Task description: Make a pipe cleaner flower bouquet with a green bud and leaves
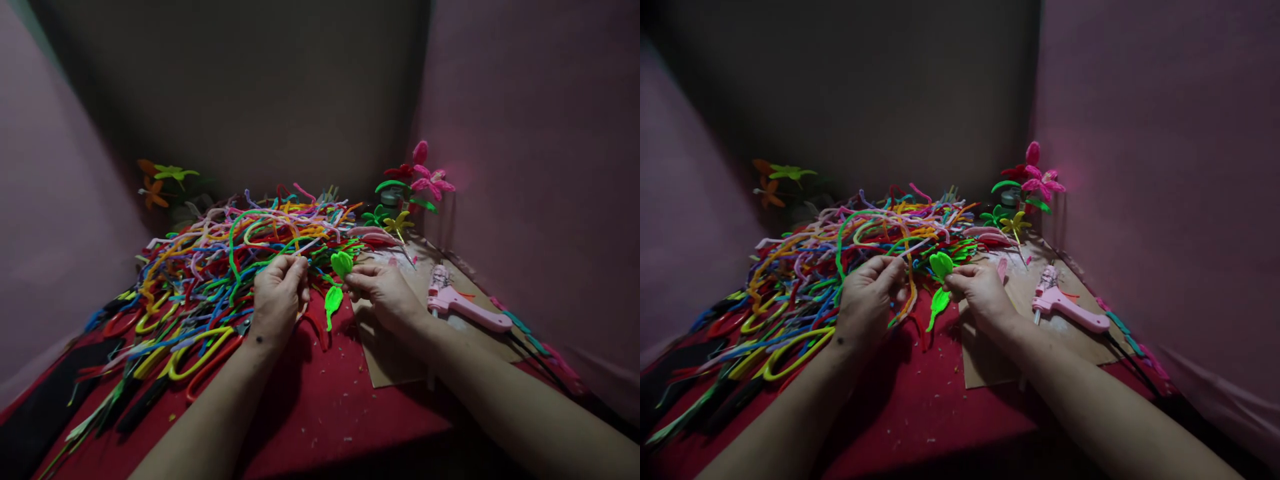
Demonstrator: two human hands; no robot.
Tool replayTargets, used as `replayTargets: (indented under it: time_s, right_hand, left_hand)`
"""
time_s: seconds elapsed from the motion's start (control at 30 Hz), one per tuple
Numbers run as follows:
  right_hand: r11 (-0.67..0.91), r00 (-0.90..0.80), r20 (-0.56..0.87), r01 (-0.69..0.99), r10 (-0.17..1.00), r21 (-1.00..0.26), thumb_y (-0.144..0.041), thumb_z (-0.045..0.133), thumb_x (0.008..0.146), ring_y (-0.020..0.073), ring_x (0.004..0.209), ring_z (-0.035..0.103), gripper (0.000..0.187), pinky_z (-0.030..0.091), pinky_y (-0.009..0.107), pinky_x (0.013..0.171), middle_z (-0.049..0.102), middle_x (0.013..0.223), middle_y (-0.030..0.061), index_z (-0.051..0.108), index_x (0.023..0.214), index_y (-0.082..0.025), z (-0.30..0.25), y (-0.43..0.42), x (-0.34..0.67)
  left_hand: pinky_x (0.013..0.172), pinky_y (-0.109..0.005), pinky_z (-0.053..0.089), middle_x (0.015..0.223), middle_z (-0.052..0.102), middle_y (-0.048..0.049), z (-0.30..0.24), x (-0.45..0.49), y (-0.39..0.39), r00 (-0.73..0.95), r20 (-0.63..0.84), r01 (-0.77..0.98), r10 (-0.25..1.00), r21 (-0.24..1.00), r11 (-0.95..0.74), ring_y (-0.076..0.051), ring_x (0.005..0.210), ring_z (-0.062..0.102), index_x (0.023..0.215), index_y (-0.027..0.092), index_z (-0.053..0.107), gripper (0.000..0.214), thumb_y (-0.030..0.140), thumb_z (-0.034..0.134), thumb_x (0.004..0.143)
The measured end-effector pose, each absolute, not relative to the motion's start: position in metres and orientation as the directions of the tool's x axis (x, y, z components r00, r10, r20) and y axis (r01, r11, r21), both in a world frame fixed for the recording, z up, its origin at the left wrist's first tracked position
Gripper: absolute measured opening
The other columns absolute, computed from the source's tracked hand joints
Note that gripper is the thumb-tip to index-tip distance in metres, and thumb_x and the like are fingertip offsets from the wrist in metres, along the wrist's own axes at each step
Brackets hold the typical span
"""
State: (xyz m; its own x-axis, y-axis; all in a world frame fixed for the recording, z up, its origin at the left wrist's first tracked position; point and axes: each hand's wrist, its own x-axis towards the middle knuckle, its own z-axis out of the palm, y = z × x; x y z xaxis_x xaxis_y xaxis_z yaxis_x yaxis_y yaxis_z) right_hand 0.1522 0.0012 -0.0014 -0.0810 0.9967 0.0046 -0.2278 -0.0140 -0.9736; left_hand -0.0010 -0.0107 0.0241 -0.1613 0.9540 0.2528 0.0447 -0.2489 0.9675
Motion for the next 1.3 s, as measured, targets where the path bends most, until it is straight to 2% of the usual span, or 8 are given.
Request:
replayTargets:
  time_s: [0.13,0.3,0.5,0.73,0.9,1.07,1.13,1.3]
  right_hand:
    - [-0.022,-0.090,0.006,-0.307,0.996,-0.952,-0.023,0.068,0.059,0.0090,0.049,0.051,0.012,0.036,0.025,0.052,0.060,0.054,0.0002,0.061,0.057,-0.013,-0.005,0.006,0.153]
    - [0.001,-0.045,0.017,-0.338,0.999,-0.941,-0.020,0.069,0.058,0.0080,0.045,0.049,0.011,0.035,0.024,0.049,0.059,0.054,-0.0006,0.061,0.058,-0.013,-0.001,0.006,0.154]
    - [0.027,-0.041,0.045,-0.378,0.998,-0.926,-0.019,0.068,0.059,0.0084,0.047,0.050,0.010,0.035,0.024,0.047,0.059,0.056,-0.0002,0.060,0.059,-0.013,-0.004,0.009,0.154]
    - [0.054,-0.025,0.070,-0.398,0.997,-0.916,-0.019,0.068,0.060,0.0094,0.051,0.053,0.010,0.037,0.023,0.048,0.060,0.060,0.0009,0.062,0.064,-0.012,-0.005,0.012,0.156]
    - [0.054,-0.012,0.064,-0.400,0.998,-0.915,-0.019,0.068,0.061,0.0091,0.050,0.052,0.010,0.038,0.024,0.048,0.059,0.059,0.0007,0.061,0.061,-0.013,-0.006,0.013,0.157]
    - [0.044,-0.051,0.070,-0.398,0.996,-0.916,-0.020,0.068,0.061,0.0105,0.054,0.054,0.009,0.038,0.024,0.050,0.060,0.060,0.0020,0.063,0.061,-0.013,-0.009,0.013,0.157]
    - [0.038,-0.070,0.071,-0.392,0.995,-0.919,-0.019,0.068,0.061,0.0097,0.051,0.052,0.008,0.037,0.025,0.050,0.061,0.059,0.0018,0.064,0.059,-0.013,-0.011,0.014,0.157]
    - [0.070,-0.099,0.115,-0.375,0.988,-0.924,-0.023,0.072,0.058,0.0095,0.051,0.050,0.012,0.038,0.026,0.053,0.060,0.057,0.0005,0.067,0.064,-0.013,-0.009,0.009,0.154]
  left_hand:
    - [0.030,-0.015,0.023,0.040,0.042,0.0064,0.015,0.001,-0.008,-0.036,0.177,0.026,0.984,0.984,-0.176,-0.004,0.030,0.035,0.060,0.016,0.048,0.030,0.037,0.053,0.080]
    - [0.037,-0.016,0.037,0.052,0.053,0.0038,0.014,0.001,-0.009,0.101,0.148,-0.060,0.984,0.988,-0.142,-0.006,0.038,0.047,0.069,0.016,0.052,0.015,0.027,0.058,0.077]
    - [0.046,-0.021,0.047,0.058,0.059,0.0011,0.016,0.004,-0.011,0.148,0.075,-0.188,0.986,0.981,-0.046,-0.010,0.047,0.056,0.076,0.014,0.054,0.014,0.024,0.064,0.073]
    - [0.064,-0.021,0.051,0.074,0.062,0.0010,0.011,0.003,-0.005,0.176,0.125,-0.230,0.976,0.970,-0.082,-0.010,0.067,0.062,0.079,0.013,0.057,0.025,0.010,0.073,0.060]
    - [0.047,-0.020,0.047,0.064,0.061,0.0006,0.010,0.001,-0.005,0.198,0.058,-0.101,0.979,0.994,-0.039,-0.009,0.050,0.057,0.080,0.013,0.058,0.017,0.023,0.067,0.070]
    - [0.029,-0.013,0.027,0.050,0.049,0.0055,0.013,0.000,-0.008,0.087,-0.026,-0.033,0.996,0.999,0.029,-0.004,0.033,0.041,0.072,0.015,0.055,0.026,0.040,0.057,0.078]
    - [0.029,-0.012,0.024,0.047,0.047,0.0060,0.014,0.002,-0.010,0.067,-0.014,0.024,0.998,1.000,0.013,-0.003,0.032,0.039,0.067,0.015,0.054,0.029,0.041,0.056,0.079]
    - [0.041,-0.016,0.039,0.055,0.056,0.0042,0.016,0.008,-0.012,0.059,0.136,0.006,0.989,0.991,-0.136,-0.007,0.045,0.051,0.078,0.014,0.058,0.020,0.025,0.069,0.066]
